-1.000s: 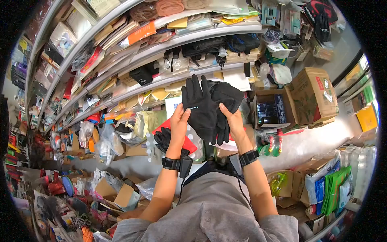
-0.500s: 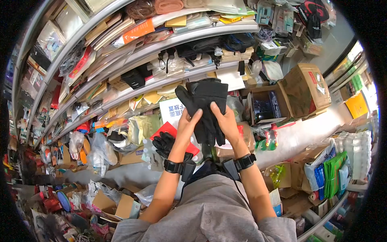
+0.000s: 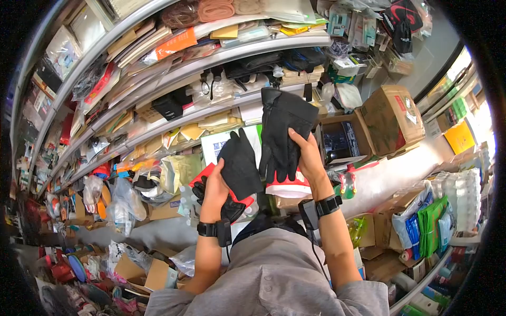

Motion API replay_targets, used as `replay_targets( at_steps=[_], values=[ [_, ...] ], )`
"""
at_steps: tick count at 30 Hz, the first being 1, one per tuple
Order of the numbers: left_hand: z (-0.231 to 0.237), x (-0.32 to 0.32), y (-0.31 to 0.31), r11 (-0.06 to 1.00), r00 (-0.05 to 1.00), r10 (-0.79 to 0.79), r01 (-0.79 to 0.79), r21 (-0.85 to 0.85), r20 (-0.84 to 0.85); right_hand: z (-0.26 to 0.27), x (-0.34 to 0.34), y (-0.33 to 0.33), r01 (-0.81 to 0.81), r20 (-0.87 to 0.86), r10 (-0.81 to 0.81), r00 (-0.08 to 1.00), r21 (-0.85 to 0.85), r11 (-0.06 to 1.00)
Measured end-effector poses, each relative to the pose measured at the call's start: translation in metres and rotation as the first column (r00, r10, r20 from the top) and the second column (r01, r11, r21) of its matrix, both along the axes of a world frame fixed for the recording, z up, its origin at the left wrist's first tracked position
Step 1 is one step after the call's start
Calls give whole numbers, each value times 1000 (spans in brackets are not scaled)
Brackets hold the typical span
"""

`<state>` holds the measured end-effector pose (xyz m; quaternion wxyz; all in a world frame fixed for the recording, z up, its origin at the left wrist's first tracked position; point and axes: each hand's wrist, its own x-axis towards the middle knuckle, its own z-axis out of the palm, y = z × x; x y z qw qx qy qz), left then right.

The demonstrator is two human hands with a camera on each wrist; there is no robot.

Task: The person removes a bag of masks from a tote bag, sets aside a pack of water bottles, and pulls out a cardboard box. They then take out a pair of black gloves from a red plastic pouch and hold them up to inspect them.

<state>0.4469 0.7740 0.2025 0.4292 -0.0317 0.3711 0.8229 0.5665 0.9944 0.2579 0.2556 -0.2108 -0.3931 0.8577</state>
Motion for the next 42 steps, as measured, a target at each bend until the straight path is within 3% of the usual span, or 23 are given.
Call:
replay_targets(
  at_steps=[6,9,10,11,12,13,14,16,17,18,19,20,21,22,24,27,29,33,35,37,39,40,42],
  values=[
    [8,4,-6,986,985,-131,117,-118,-112,17,-10,-3,130,-71,-120,990,157,979],
    [25,12,-1,983,983,-178,176,-55,-41,25,-9,-21,114,-5,-132,991,548,829],
    [31,13,1,984,983,-180,180,17,19,30,-7,-24,101,-90,-46,995,894,436],
    [24,4,1,935,936,-330,305,184,126,35,3,-37,-11,0,45,999,969,247],
    [23,2,0,936,938,-325,300,182,124,36,1,-44,35,-33,125,992,999,-13],
    [23,1,-1,975,706,-220,146,-166,-673,36,3,-47,6,55,182,982,946,-323],
    [21,2,-2,941,-75,-274,-228,-251,-959,32,11,-55,-75,143,204,968,948,-310],
    [29,12,-12,963,432,-170,-118,-243,-886,28,17,-56,-81,135,157,978,948,-309],
    [36,10,-16,928,319,-287,-140,-344,-903,26,19,-56,-84,121,103,987,948,-306],
    [32,4,-15,927,321,-290,-141,-348,-902,29,21,-57,-89,116,78,990,955,-284],
    [26,-3,-11,982,842,-173,111,-150,-511,28,21,-56,-79,101,90,991,971,-225],
    [21,-7,-9,971,972,-191,166,170,138,27,22,-55,-69,86,101,991,984,-166],
    [44,6,-1,994,996,-82,84,71,-30,27,24,-52,-69,76,163,984,997,-47],
    [33,6,2,994,996,-82,84,71,-30,26,26,-50,-69,76,163,984,997,-47],
    [13,1,4,989,990,15,7,151,-140,19,28,-46,-95,-8,249,968,912,399],
    [18,5,5,983,984,58,-27,181,-166,17,22,-56,-7,-100,71,992,528,849],
    [29,11,6,971,987,105,-76,225,-120,26,20,-64,-35,22,27,999,462,886],
    [13,11,13,958,995,55,-31,284,-80,18,16,-75,-149,211,36,977,551,821],
    [12,16,15,988,995,81,-73,134,-54,6,12,-75,-157,247,12,969,577,802],
    [-11,16,16,988,996,68,-59,141,-59,11,10,-74,-179,278,30,960,527,831],
    [-35,18,15,999,920,54,-53,14,-388,12,10,-71,-193,255,78,964,464,865],
    [13,35,11,983,996,49,-62,170,77,15,9,-70,-195,258,80,963,461,866],
    [5,35,6,981,992,9,-34,190,129,22,10,-70,-215,185,154,970,374,902]
  ],
)
